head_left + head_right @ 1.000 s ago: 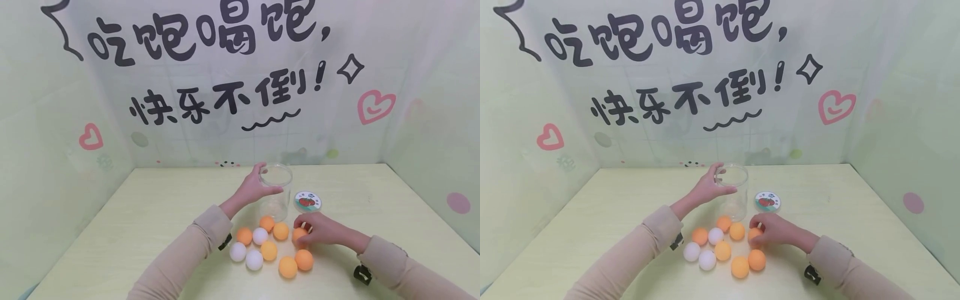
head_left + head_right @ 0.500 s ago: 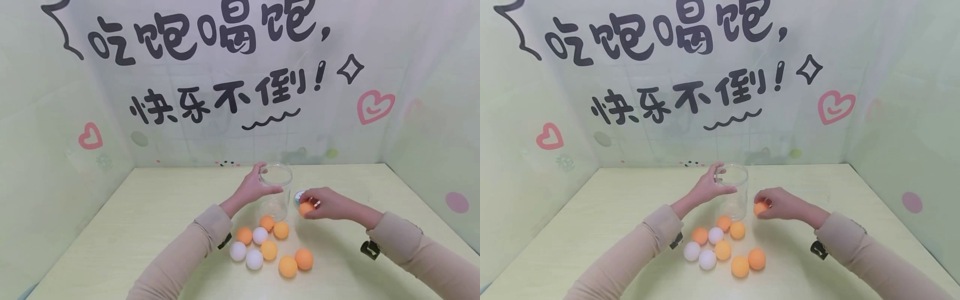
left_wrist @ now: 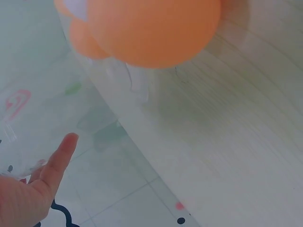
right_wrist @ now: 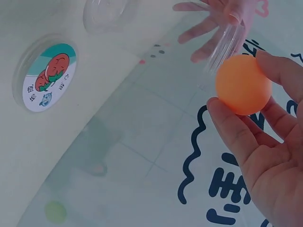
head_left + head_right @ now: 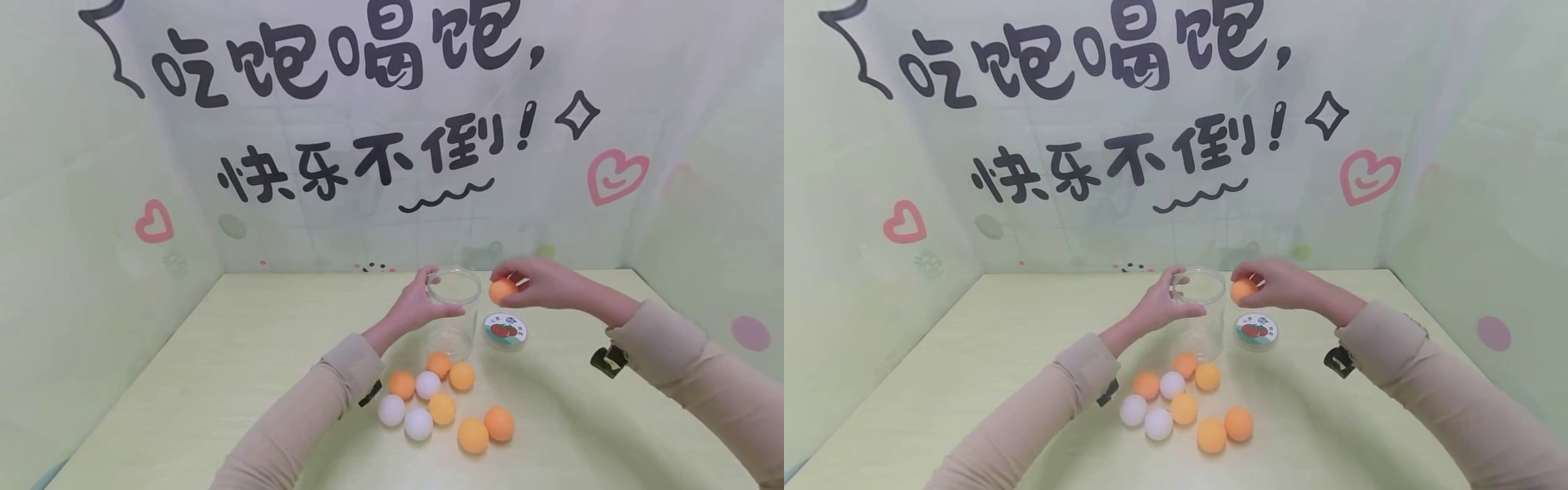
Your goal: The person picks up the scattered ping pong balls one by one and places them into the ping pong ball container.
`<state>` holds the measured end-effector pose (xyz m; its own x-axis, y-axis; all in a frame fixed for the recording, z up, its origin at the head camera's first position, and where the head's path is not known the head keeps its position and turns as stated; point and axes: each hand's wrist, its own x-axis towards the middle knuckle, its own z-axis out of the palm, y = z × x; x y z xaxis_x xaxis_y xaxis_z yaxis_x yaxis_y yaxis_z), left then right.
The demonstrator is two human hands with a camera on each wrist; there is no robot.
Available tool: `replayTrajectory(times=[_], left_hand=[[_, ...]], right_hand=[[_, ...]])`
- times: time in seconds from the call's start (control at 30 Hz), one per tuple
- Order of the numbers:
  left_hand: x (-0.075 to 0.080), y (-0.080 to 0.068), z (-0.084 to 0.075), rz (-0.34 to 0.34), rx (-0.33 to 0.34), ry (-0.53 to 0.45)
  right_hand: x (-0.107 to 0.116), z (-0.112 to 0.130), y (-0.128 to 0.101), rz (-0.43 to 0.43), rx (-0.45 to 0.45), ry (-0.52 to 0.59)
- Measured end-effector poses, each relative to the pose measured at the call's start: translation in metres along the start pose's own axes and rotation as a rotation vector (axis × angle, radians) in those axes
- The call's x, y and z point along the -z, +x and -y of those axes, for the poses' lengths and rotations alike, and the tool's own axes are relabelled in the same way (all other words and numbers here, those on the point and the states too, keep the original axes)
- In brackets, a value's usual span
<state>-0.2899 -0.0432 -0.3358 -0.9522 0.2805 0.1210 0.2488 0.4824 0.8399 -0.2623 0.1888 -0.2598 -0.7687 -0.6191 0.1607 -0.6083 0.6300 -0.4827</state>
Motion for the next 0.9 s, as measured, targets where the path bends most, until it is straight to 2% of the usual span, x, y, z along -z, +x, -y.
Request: replayTrajectory(times=[0.33, 0.57, 0.9], left_hand=[[0.0, 0.001, 0.0, 0.001, 0.002, -0.015], [0.0, 0.0, -0.002, 0.002, -0.011, -0.028], [0.001, 0.001, -0.004, 0.005, -0.004, -0.031]], right_hand=[[0.002, 0.011, 0.03, -0.01, 0.075, -0.143], [-0.005, 0.017, 0.047, 0.041, 0.12, -0.176], [-0.014, 0.015, 0.059, 0.078, 0.051, -0.169]])
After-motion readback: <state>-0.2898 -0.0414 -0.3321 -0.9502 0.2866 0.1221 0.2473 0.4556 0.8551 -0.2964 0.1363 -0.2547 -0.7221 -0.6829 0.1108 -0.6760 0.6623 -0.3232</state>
